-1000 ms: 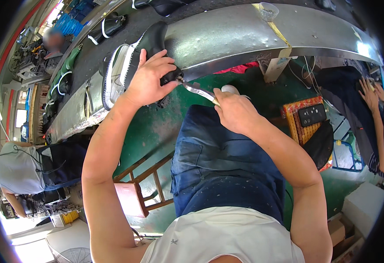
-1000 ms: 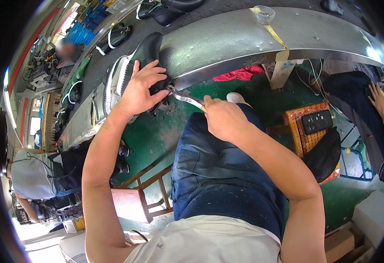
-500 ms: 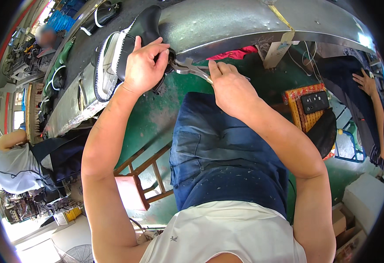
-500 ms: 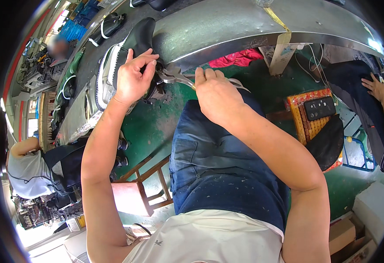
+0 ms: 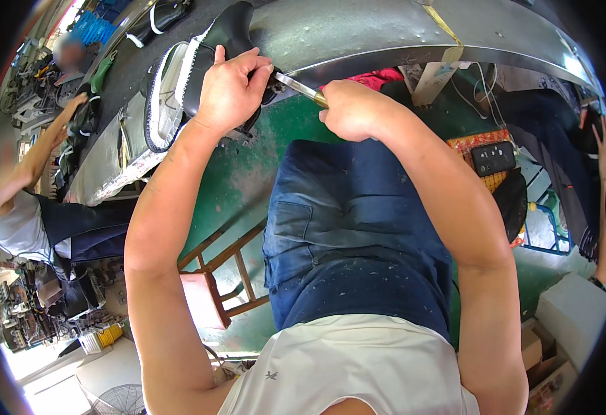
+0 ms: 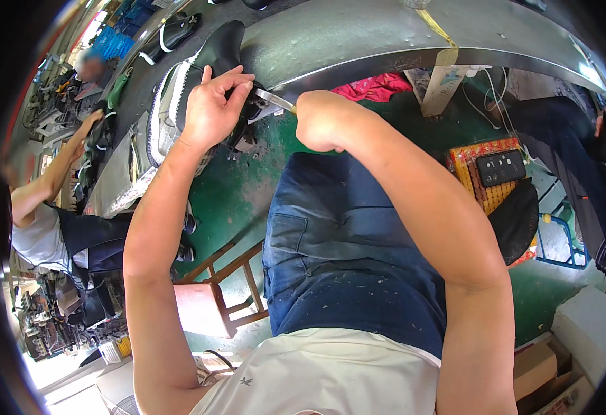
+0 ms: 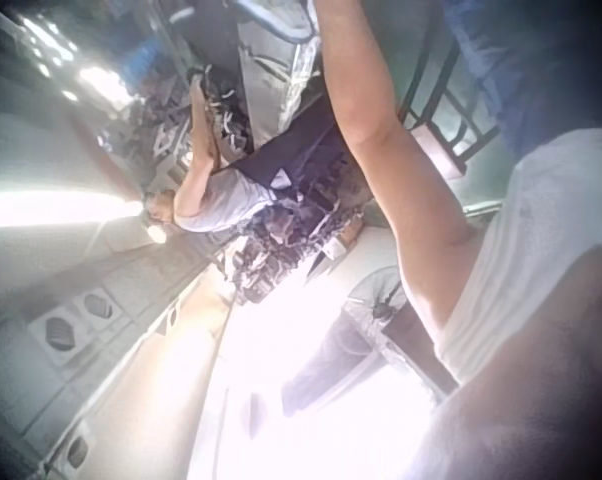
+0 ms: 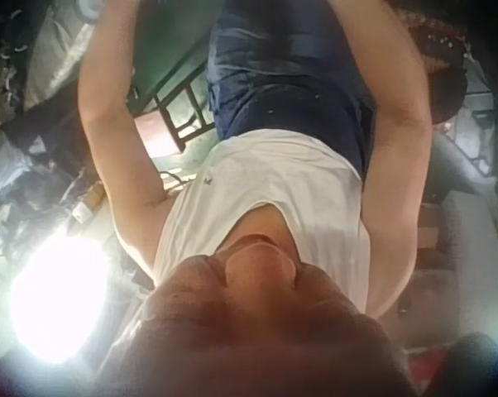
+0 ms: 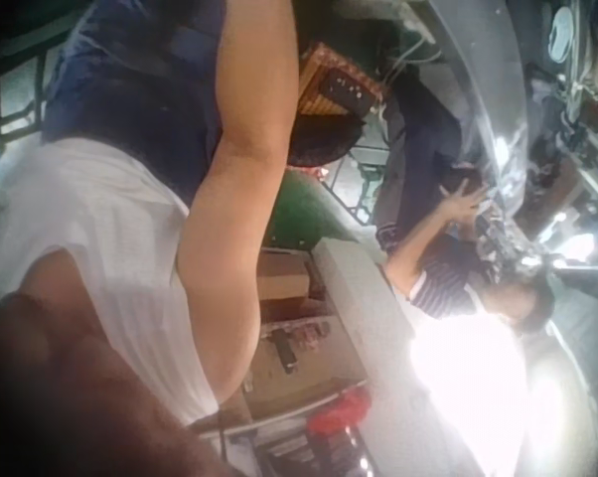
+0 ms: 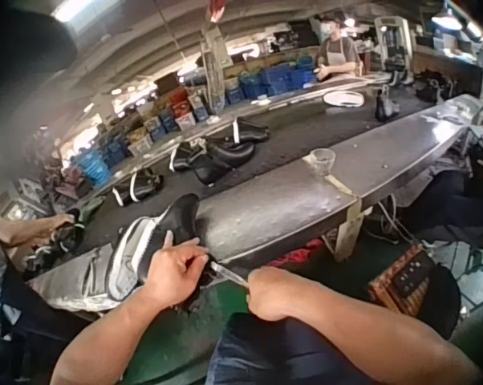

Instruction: Trim and prepare the edges and soles of shoe components using manual tools during assembly.

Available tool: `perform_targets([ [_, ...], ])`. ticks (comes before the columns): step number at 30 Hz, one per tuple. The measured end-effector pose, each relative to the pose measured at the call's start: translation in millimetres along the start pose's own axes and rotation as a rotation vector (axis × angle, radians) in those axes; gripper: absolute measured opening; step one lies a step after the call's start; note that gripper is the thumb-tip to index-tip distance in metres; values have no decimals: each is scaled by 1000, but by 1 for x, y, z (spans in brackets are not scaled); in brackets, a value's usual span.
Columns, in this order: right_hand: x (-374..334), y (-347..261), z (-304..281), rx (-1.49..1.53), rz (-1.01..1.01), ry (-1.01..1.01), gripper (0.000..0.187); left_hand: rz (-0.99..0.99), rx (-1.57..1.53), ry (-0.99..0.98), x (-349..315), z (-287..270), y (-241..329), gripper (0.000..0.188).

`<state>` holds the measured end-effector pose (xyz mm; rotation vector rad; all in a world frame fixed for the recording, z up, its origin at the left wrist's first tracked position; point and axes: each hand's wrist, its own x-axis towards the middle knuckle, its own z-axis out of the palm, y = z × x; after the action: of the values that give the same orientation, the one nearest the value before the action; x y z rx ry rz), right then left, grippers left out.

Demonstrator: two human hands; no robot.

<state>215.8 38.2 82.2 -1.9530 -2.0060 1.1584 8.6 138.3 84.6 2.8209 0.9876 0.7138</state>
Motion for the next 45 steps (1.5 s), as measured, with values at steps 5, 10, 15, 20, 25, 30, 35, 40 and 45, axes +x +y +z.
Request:
perform_targets([
  [5,6,22,17,155,-127,87,30,-88,32,-143,7,-10,5,15],
  [10,14,31,38,128,-109,140,35,-16,104,59,32,-21,-6,33],
  [15,4,26,29,75,-113,132,35,-490,523,-87,83,-1,-27,82],
  [20,-3,26,28,76,-161,187,34,-707,371,-307,98,-9,-50,84],
  [25,-25,21,41,35,-202,310,31,-697,197,-273,89,-10,-51,89],
  [30,-42,20,42,69,-207,357,22,-670,83,-279,89,-18,-40,85],
  [35,-91,33,55,119,-199,332,22,-674,30,-315,85,-31,-41,84],
  [40,-111,32,67,87,-151,337,25,-572,65,-229,75,-15,-46,81],
  [45,-124,31,73,138,-117,280,25,-635,124,-283,77,-11,-36,79],
])
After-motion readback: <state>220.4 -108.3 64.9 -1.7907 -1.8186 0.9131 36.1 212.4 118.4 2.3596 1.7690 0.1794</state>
